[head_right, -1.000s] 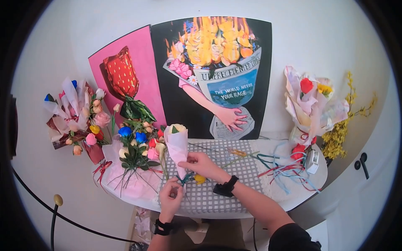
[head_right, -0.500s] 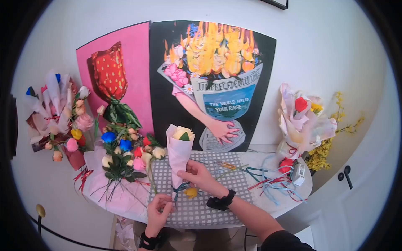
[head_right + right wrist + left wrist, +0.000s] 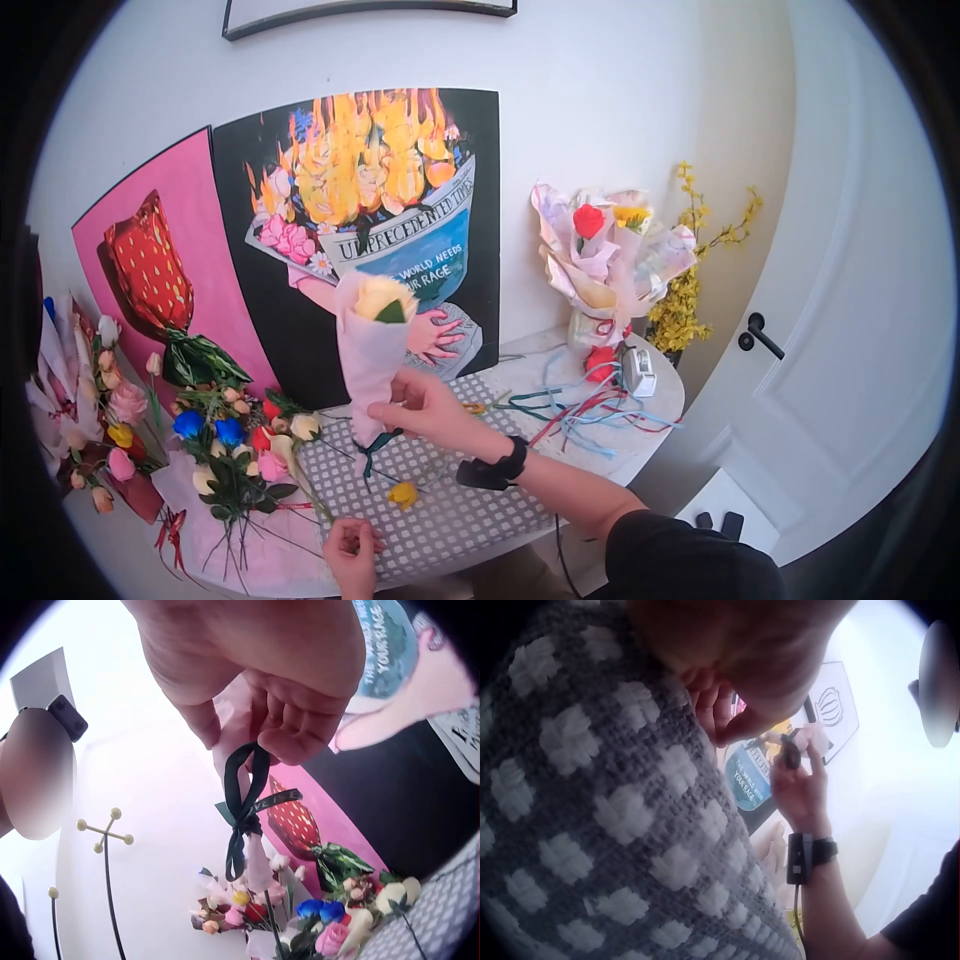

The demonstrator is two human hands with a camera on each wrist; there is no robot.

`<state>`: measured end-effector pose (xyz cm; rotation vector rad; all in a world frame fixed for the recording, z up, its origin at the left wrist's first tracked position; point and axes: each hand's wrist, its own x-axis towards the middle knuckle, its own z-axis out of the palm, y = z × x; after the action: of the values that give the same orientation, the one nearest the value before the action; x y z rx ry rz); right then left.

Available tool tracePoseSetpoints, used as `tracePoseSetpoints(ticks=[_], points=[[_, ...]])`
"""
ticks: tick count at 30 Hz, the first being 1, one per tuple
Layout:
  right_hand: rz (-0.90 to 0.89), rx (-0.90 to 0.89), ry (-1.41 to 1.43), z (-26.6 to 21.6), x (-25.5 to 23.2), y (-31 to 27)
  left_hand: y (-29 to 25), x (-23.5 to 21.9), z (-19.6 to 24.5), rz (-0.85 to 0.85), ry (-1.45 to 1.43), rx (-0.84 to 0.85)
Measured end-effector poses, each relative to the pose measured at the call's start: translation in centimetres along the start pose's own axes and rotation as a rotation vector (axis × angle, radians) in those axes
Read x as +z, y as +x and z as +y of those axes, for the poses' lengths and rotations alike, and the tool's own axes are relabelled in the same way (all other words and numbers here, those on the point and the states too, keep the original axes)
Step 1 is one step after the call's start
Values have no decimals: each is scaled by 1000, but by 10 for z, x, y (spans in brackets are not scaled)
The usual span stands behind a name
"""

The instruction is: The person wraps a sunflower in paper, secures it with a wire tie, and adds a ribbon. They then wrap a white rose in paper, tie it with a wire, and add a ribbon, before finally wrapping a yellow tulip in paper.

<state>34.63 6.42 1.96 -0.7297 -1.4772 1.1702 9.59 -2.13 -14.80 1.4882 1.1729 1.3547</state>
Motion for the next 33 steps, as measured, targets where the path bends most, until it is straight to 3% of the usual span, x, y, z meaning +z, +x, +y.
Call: tracePoseSetpoints(ticks=[3, 7, 11, 13, 16, 18, 22, 24, 26, 28, 29, 31, 33], points=[[41, -88, -30, -40, -13, -9, 2, 1, -1, -1, -63, -24], [252, -182, -189, -87, -52, -45, 1, -2, 14, -7, -46, -41], [564, -246, -338, -119, -106, -107, 0, -2, 9, -4, -44, -15], [737, -436, -397, -127, -127, -132, 3, -1, 3, -13, -18, -1], [858, -449, -509, -146, -170, -181, 0, -3, -5, -39, -27, 19], [1055, -374, -688, -174, -185, -196, 1, -3, -14, -60, -47, -16], [1230, -488, -862, -215, -235, -178, 2, -4, -18, -32, -25, -62], [1220, -480, -967, -229, -266, -158, 2, -3, -8, -40, -5, -75], [1083, -549, -1005, -228, -308, -131, -2, -4, -3, -35, 14, -84], [1059, -352, -1025, -228, -346, -105, -1, -2, 1, -40, -149, -117], [1058, -363, -1030, -226, -363, -94, -1, 0, 3, -38, -157, -109], [1104, -17, -1095, -217, -393, -76, -1, 1, 7, -16, -136, -74], [1107, 32, -1062, -200, -421, -64, 1, 0, 8, -25, -143, -67]])
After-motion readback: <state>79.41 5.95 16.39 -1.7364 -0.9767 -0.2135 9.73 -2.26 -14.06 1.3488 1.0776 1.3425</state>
